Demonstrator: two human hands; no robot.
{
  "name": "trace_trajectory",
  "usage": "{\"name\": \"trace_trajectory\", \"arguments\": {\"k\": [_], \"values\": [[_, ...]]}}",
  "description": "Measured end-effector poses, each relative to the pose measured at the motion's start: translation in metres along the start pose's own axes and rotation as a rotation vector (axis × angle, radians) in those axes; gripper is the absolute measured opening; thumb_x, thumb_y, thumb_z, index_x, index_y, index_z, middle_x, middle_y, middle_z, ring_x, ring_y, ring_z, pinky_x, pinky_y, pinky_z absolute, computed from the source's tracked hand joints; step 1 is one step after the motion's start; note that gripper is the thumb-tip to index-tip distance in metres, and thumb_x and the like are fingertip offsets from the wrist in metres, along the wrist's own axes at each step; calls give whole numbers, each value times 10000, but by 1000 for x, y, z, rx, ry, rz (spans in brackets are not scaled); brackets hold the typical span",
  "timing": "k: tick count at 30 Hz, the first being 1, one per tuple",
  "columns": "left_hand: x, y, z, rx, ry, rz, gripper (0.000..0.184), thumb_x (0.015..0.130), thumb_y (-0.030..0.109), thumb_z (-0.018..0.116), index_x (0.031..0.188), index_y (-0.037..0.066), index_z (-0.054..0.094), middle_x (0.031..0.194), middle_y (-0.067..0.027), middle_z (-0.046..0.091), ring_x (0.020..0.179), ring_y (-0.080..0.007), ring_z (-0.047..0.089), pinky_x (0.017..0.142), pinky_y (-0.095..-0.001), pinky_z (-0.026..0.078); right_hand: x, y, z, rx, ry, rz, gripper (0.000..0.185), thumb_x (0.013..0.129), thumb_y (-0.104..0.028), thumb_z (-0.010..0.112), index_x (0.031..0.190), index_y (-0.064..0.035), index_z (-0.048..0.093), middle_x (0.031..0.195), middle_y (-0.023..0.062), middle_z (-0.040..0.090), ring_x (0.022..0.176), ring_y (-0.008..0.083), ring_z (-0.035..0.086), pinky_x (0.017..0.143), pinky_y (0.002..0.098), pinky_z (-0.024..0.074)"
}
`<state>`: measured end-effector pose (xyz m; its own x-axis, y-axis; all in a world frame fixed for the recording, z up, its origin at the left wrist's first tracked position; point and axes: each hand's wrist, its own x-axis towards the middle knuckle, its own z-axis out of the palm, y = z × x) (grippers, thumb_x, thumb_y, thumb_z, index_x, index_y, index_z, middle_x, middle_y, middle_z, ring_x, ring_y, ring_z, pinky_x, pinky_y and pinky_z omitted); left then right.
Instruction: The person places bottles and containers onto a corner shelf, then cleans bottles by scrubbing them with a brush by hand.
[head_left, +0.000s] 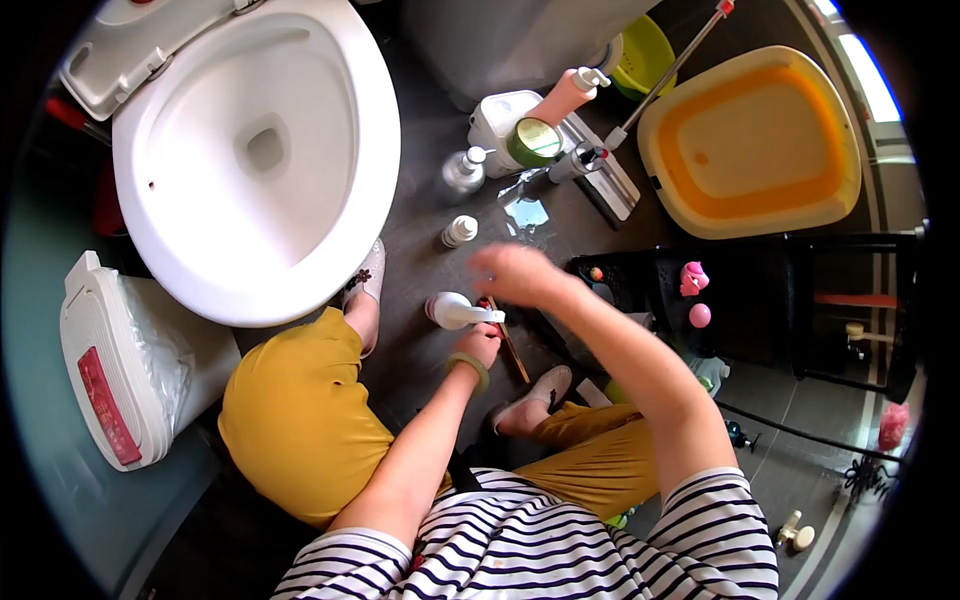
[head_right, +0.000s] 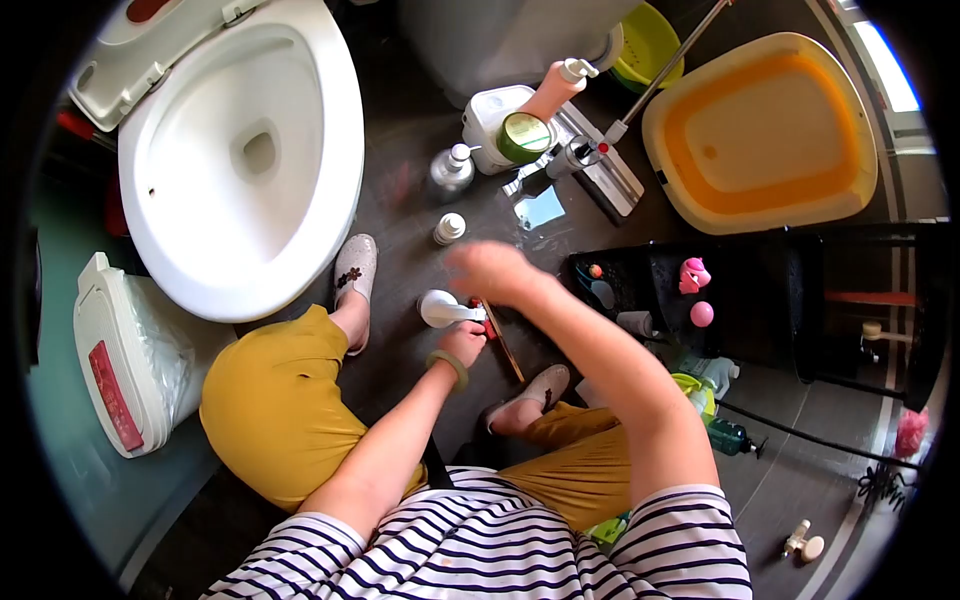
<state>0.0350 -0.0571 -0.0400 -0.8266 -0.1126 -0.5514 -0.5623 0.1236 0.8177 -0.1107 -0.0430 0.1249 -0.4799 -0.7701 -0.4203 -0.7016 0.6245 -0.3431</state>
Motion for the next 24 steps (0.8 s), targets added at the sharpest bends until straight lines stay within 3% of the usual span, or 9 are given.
{"name": "trace_trajectory", "arguments": {"k": [3,5,7,10,14,17,20,24], "values": [[-5,8,11,-7,-32,32,242,759,207,615,969,87,609,840,-110,647,799,-246,618,732,-348,484,51,36,-31,-60,344,64,378,723,-150,604,1082,-48,545,1010,143,585,957,304,559,844,389,447],[-10,11,21,-1,-88,32,254,772,207,621,993,86,592,835,-105,647,787,-239,620,720,-346,487,80,43,-52,-206,425,148,380,722,-153,620,1088,-98,535,984,127,577,945,334,551,800,417,465],[-17,21,27,17,-159,20,263,780,211,620,1008,87,578,844,-101,646,800,-245,619,726,-352,484,110,56,-51,-238,535,28,325,747,-154,600,1064,-111,543,973,120,575,940,312,557,831,404,445],[-25,38,30,43,-282,-17,284,785,222,616,1035,96,567,881,-95,643,847,-255,609,755,-358,475,136,64,-39,-426,402,23,245,769,-165,574,1010,-121,557,953,105,581,927,289,565,844,393,419],[-30,46,38,52,-361,-39,302,788,232,613,1055,100,563,923,-98,637,881,-260,601,779,-358,467,133,71,-27,-550,312,81,270,732,-169,594,1001,-155,570,926,92,584,928,280,559,874,395,400],[-27,49,43,35,-362,74,293,784,232,614,1039,96,567,916,-114,631,869,-262,601,766,-354,471,105,82,-22,-532,415,17,195,747,-152,561,941,-154,573,859,79,592,880,271,573,813,387,406],[-27,50,48,-46,-378,273,288,784,214,603,1024,60,564,881,-137,631,833,-273,606,745,-349,477,60,77,-28,-276,540,100,150,730,-142,557,877,-138,587,816,97,599,835,282,579,780,395,418],[-33,50,51,15,-409,308,297,785,201,592,1027,31,562,870,-158,632,825,-283,611,743,-348,480,22,79,-26,-236,454,202,177,720,-200,589,882,-129,588,753,94,604,783,285,587,722,403,434]]}}
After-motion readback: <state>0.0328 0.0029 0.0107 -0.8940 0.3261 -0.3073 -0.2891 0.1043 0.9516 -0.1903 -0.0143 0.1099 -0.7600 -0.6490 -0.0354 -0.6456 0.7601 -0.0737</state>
